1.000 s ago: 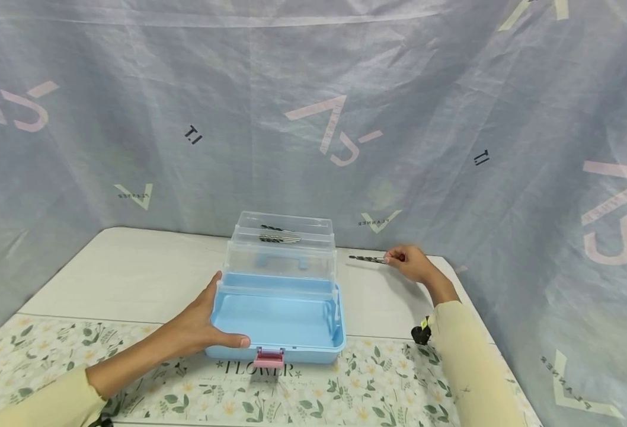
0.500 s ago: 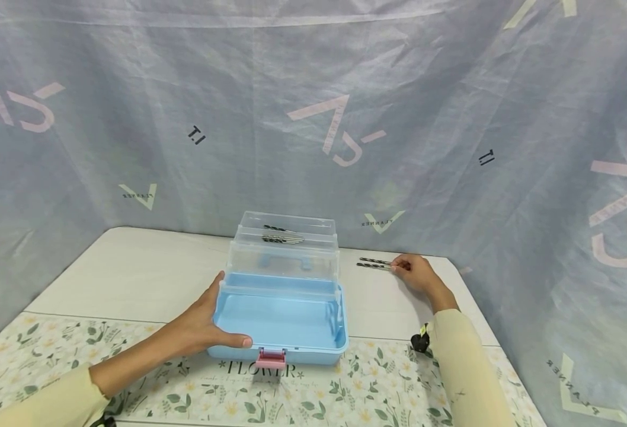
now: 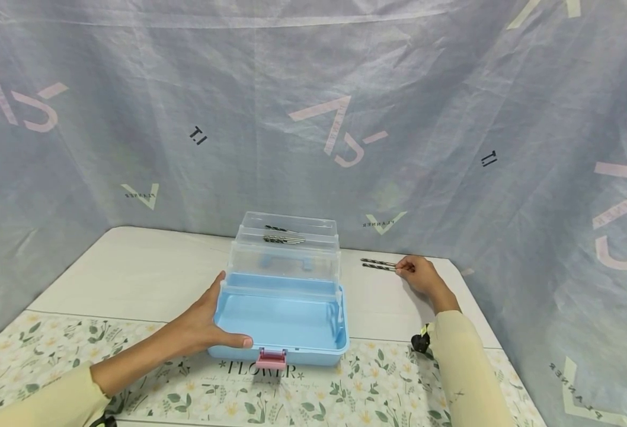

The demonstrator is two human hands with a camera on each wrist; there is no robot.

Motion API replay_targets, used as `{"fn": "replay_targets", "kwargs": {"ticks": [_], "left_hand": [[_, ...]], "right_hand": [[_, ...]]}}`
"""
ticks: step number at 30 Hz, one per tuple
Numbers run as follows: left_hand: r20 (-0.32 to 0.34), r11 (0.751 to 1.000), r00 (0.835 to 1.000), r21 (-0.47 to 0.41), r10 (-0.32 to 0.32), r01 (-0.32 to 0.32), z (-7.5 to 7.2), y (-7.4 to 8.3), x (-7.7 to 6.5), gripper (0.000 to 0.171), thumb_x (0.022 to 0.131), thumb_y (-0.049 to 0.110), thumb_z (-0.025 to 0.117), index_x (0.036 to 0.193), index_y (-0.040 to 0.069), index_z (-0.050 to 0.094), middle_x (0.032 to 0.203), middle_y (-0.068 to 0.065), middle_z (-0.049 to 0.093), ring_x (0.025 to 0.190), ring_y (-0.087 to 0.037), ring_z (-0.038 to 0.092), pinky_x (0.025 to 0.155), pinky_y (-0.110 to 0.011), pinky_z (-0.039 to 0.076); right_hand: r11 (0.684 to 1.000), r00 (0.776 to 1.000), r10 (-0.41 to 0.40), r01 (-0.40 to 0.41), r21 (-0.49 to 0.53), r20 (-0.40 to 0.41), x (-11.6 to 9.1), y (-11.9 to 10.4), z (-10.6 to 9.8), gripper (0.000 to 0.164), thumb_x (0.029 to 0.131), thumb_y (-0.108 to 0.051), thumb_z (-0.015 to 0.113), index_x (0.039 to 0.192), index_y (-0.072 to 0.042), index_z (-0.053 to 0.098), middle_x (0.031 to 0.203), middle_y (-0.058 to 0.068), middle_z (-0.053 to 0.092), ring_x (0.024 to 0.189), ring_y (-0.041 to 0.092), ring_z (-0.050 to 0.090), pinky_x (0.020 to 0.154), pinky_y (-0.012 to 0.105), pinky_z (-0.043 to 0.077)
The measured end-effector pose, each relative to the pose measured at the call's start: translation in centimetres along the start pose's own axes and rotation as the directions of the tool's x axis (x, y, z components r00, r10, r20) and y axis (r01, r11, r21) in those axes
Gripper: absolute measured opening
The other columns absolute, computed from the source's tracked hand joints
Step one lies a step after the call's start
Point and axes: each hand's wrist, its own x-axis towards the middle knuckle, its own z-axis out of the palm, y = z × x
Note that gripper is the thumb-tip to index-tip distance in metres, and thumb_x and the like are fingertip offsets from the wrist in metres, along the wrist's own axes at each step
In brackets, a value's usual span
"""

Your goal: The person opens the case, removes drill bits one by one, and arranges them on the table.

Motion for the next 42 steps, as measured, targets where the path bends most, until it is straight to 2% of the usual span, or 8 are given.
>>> {"fn": "replay_targets", "kwargs": {"ticks": [24, 31, 35, 42], "left_hand": [[0.002, 1.000, 1.000, -0.003, 0.011, -0.011, 0.1, -0.2, 0.2, 0.171, 0.070, 0.070, 0.103, 0.181, 0.027, -0.020, 0.190, -0.024, -0.001, 0.172, -0.056, 0.020, 0.123, -0.079, 0.043], [0.007, 1.000, 1.000, -0.001, 0.016, -0.016, 0.1, 0.1, 0.2, 0.171, 0.071, 0.068, 0.103, 0.180, 0.027, -0.021, 0.190, -0.024, -0.002, 0.172, -0.056, 0.020, 0.123, -0.080, 0.042], [0.005, 1.000, 1.000, 0.001, 0.020, -0.020, 0.0, 0.1, 0.2, 0.171, 0.071, 0.068, 0.103, 0.181, 0.026, -0.021, 0.190, -0.024, -0.002, 0.173, -0.056, 0.020, 0.124, -0.079, 0.042], [0.004, 1.000, 1.000, 0.000, 0.017, -0.017, -0.1, 0.0, 0.0, 0.170, 0.072, 0.068, 0.103, 0.181, 0.025, -0.021, 0.190, -0.024, -0.001, 0.172, -0.056, 0.020, 0.123, -0.080, 0.043]], "right_hand": [[1.000, 0.998, 0.023, -0.022, 0.020, -0.058, 0.0, 0.4, 0.2, 0.016, 0.110, -0.012, 0.073, 0.115, 0.002, 0.079, 0.102, 0.018, 0.078, 0.088, 0.021, 0.065, 0.077, 0.034, 0.051], [0.999, 0.999, 0.012, -0.010, 0.037, -0.045, 0.1, 0.4, -0.2, 0.018, 0.111, -0.013, 0.073, 0.117, 0.003, 0.078, 0.102, 0.017, 0.076, 0.086, 0.020, 0.063, 0.077, 0.036, 0.051], [0.998, 0.999, -0.002, 0.004, 0.055, -0.034, 0.5, -0.2, -0.6, 0.020, 0.112, -0.014, 0.072, 0.119, 0.003, 0.078, 0.102, 0.017, 0.076, 0.086, 0.017, 0.062, 0.077, 0.034, 0.051], [0.996, 0.999, -0.046, 0.048, 0.073, -0.026, 1.3, -2.6, -1.9, 0.026, 0.114, -0.020, 0.070, 0.122, 0.004, 0.076, 0.108, 0.021, 0.076, 0.088, 0.019, 0.065, 0.076, 0.034, 0.054]]}}
